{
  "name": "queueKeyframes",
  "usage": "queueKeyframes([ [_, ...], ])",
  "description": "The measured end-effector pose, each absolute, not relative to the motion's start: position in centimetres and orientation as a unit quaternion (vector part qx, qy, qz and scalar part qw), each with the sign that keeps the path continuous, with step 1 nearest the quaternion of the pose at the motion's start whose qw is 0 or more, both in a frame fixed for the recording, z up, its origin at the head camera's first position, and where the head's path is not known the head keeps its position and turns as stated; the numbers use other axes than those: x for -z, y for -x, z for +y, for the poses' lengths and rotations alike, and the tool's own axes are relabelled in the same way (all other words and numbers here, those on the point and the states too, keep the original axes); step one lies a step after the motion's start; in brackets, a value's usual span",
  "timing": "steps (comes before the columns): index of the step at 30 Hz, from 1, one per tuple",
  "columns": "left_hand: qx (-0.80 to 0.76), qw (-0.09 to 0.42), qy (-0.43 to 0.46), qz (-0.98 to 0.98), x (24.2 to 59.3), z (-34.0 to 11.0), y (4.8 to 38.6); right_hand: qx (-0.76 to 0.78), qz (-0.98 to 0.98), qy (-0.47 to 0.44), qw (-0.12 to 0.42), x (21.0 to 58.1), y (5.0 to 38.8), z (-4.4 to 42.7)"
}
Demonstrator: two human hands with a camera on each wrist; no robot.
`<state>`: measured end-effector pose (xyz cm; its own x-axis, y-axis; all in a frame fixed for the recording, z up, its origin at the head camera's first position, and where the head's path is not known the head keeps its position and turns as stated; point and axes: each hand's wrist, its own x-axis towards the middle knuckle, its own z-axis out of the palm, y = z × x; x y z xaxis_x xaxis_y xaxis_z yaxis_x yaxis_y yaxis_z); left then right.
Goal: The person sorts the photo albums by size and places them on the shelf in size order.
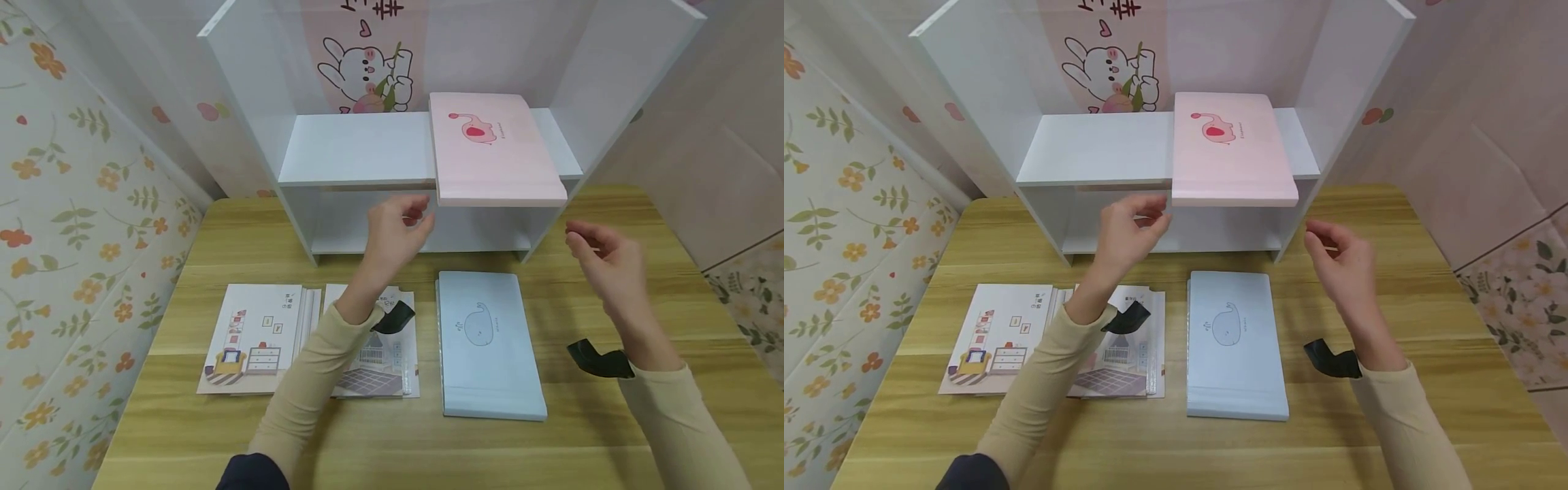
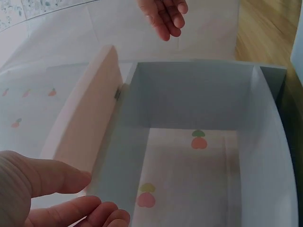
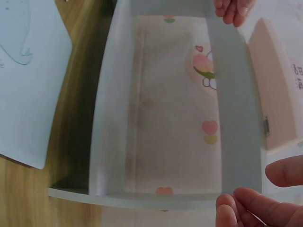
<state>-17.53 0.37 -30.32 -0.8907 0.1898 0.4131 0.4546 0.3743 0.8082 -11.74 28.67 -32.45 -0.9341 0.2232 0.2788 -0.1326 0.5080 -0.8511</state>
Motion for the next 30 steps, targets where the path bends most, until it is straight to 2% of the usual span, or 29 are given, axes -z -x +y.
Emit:
queueKeyframes([
  [7, 0.519, 0.083, 0.185, -0.830, 31.9, 0.6, 17.3, -0.474, -0.866, 0.016, 0.156, 33.9, 11.4, 28.8],
  [14, 0.512, 0.068, 0.189, -0.835, 33.6, 0.8, 17.1, -0.460, -0.875, 0.008, 0.151, 35.0, 11.0, 28.6],
  [19, 0.511, 0.049, 0.188, -0.838, 34.9, 1.0, 16.8, -0.444, -0.887, 0.006, 0.124, 35.7, 10.6, 28.5],
  [30, 0.489, -0.040, 0.171, -0.854, 38.5, 1.4, 15.8, -0.426, -0.903, 0.019, 0.059, 37.5, 10.1, 28.2],
])
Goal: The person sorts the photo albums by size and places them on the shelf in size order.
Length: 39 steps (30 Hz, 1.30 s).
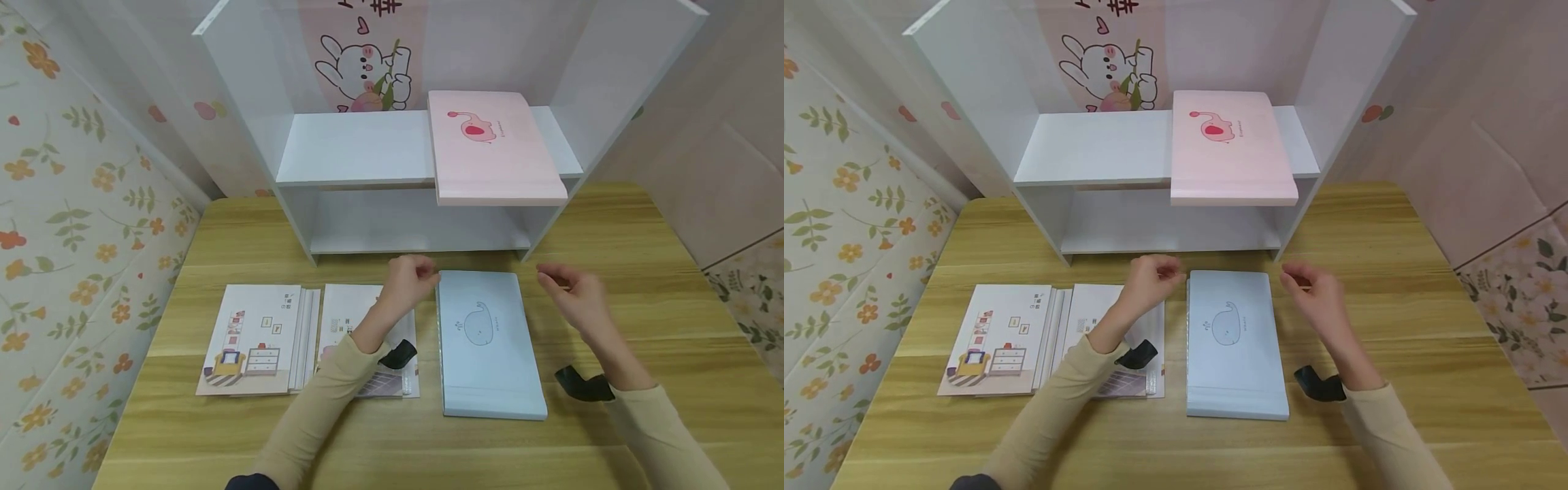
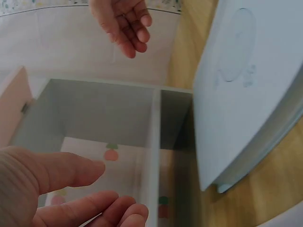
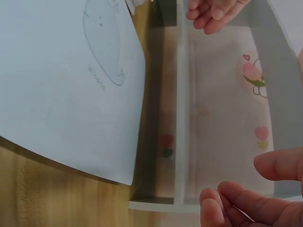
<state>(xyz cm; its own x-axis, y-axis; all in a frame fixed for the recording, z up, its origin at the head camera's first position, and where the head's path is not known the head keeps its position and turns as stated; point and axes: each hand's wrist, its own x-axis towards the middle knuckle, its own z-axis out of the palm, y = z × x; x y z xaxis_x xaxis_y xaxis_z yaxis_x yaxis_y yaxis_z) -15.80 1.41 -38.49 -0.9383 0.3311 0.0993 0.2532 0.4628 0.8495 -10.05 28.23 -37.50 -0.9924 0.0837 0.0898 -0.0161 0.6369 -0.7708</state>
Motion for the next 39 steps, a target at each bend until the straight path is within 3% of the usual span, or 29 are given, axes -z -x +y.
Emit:
queueKeyframes([
  [13, -0.429, 0.087, -0.185, 0.880, 40.6, 1.8, 15.0, -0.397, -0.918, -0.001, -0.001, 38.9, 9.8, 28.1],
  [20, -0.393, 0.176, -0.164, 0.887, 41.3, 2.2, 14.3, -0.364, -0.929, 0.008, -0.062, 39.9, 9.7, 28.2],
  [24, -0.370, 0.199, -0.151, 0.895, 41.5, 2.4, 13.9, -0.344, -0.933, 0.018, -0.106, 40.3, 9.5, 28.3],
  [32, -0.376, 0.204, -0.153, 0.891, 41.7, 2.6, 13.5, -0.335, -0.927, 0.030, -0.168, 40.9, 9.1, 28.5],
  [39, -0.406, 0.203, -0.167, 0.875, 42.3, 2.8, 13.5, -0.348, -0.918, 0.038, -0.186, 41.3, 8.9, 28.8],
])
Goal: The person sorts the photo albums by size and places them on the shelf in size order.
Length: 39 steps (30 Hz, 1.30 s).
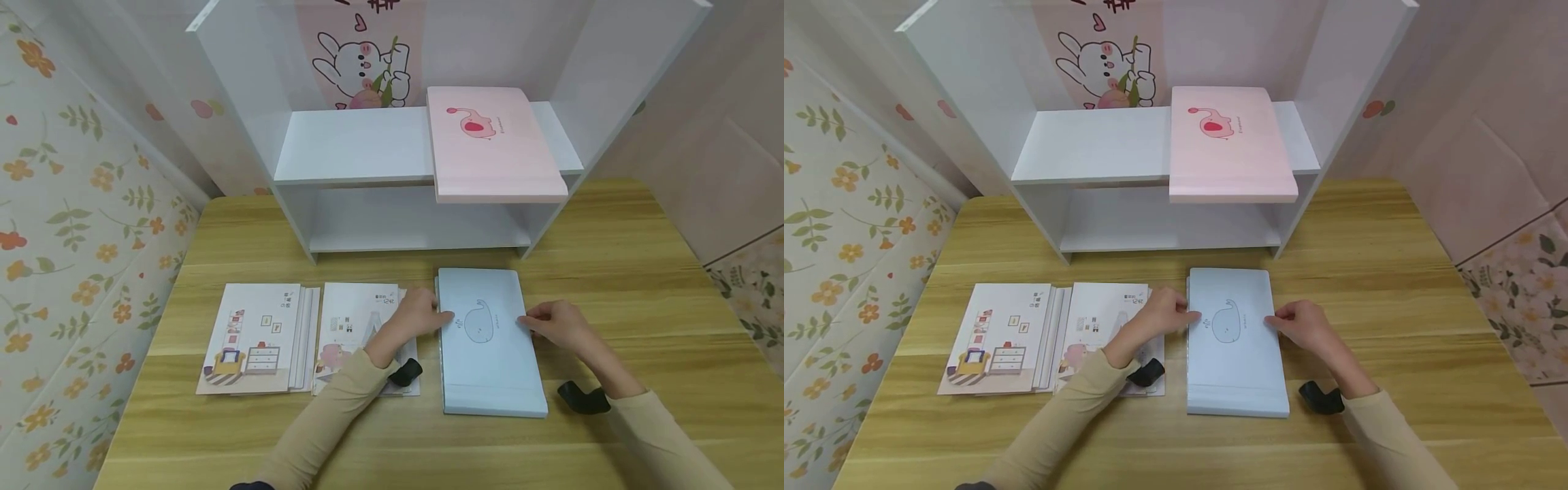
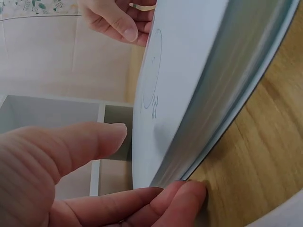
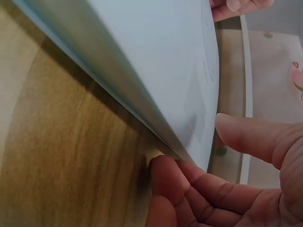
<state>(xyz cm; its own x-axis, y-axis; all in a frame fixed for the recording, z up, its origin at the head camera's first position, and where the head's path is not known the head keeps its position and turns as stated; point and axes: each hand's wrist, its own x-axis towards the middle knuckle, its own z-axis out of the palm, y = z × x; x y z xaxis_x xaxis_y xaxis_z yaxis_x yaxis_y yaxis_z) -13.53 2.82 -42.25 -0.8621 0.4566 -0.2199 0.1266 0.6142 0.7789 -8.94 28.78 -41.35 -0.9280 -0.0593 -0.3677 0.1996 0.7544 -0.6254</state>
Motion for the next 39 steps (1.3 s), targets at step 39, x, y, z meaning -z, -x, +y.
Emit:
queueKeyframes([
  [39, -0.542, 0.289, -0.012, 0.789, 42.79, 2.59, 13.69, 0.489, 0.820, -0.109, 0.275, 41.30, 8.52, 29.31],
])
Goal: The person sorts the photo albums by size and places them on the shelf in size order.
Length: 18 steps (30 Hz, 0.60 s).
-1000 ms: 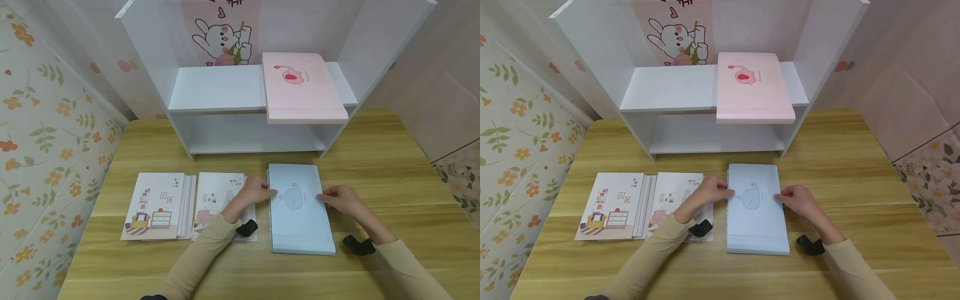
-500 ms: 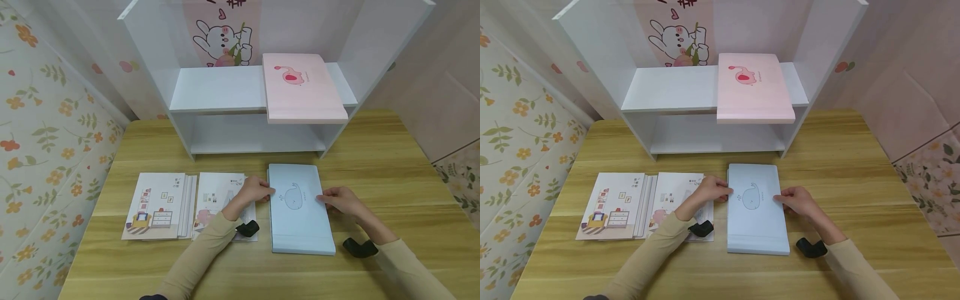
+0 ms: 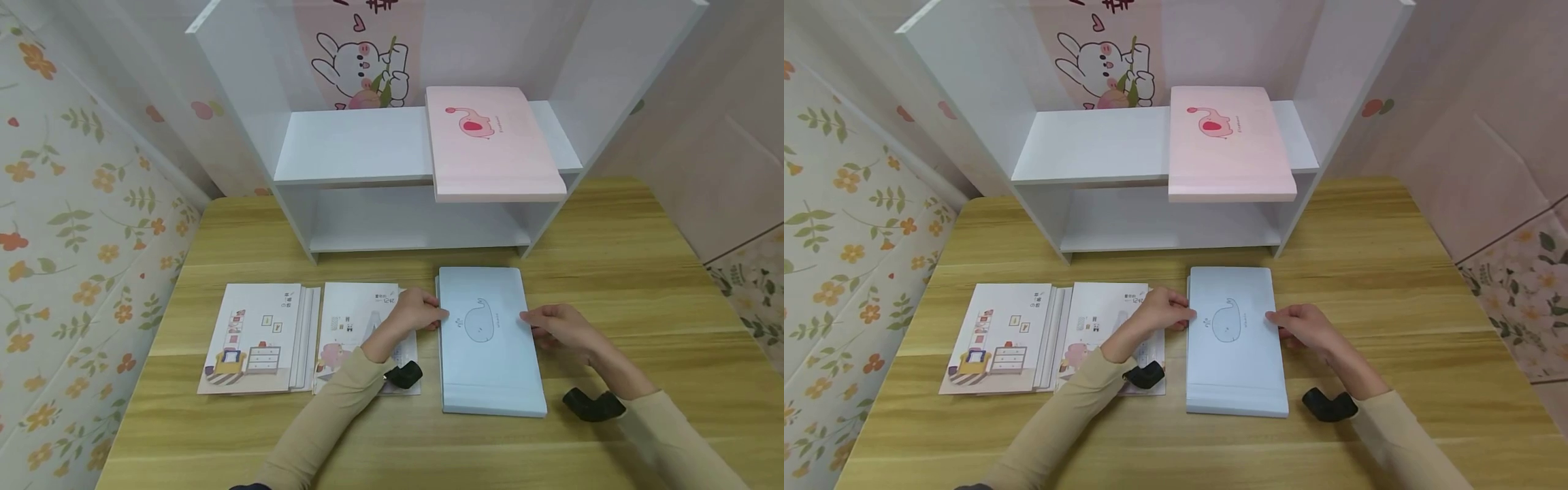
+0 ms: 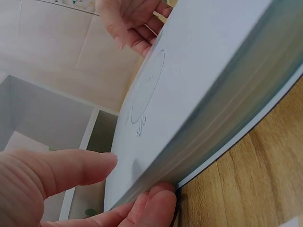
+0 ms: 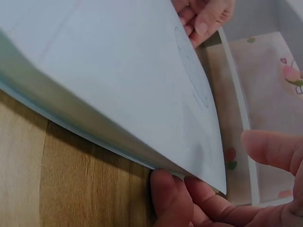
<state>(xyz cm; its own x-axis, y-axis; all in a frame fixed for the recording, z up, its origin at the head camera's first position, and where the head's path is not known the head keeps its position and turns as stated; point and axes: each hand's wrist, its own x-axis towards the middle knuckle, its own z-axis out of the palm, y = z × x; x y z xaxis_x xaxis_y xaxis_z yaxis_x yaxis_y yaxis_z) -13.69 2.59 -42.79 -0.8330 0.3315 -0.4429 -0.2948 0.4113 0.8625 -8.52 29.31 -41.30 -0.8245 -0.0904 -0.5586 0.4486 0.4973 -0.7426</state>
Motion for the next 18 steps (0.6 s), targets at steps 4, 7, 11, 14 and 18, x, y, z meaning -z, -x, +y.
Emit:
queueKeyframes([
  [4, -0.543, 0.288, -0.012, 0.789, 42.73, 2.51, 13.68, 0.497, 0.812, -0.111, 0.285, 41.20, 8.63, 29.52],
  [7, -0.542, 0.286, -0.014, 0.790, 42.75, 2.49, 13.69, 0.510, 0.802, -0.109, 0.290, 41.34, 8.68, 29.51],
  [11, -0.542, 0.285, -0.014, 0.791, 42.82, 2.48, 13.70, 0.540, 0.782, -0.109, 0.291, 41.63, 8.71, 29.36],
  [14, -0.541, 0.282, -0.016, 0.792, 42.94, 2.49, 13.68, 0.559, 0.771, -0.107, 0.285, 41.90, 8.71, 29.28],
  [18, -0.533, 0.275, -0.029, 0.800, 43.00, 2.55, 13.58, 0.580, 0.762, -0.088, 0.274, 42.19, 8.54, 29.18],
])
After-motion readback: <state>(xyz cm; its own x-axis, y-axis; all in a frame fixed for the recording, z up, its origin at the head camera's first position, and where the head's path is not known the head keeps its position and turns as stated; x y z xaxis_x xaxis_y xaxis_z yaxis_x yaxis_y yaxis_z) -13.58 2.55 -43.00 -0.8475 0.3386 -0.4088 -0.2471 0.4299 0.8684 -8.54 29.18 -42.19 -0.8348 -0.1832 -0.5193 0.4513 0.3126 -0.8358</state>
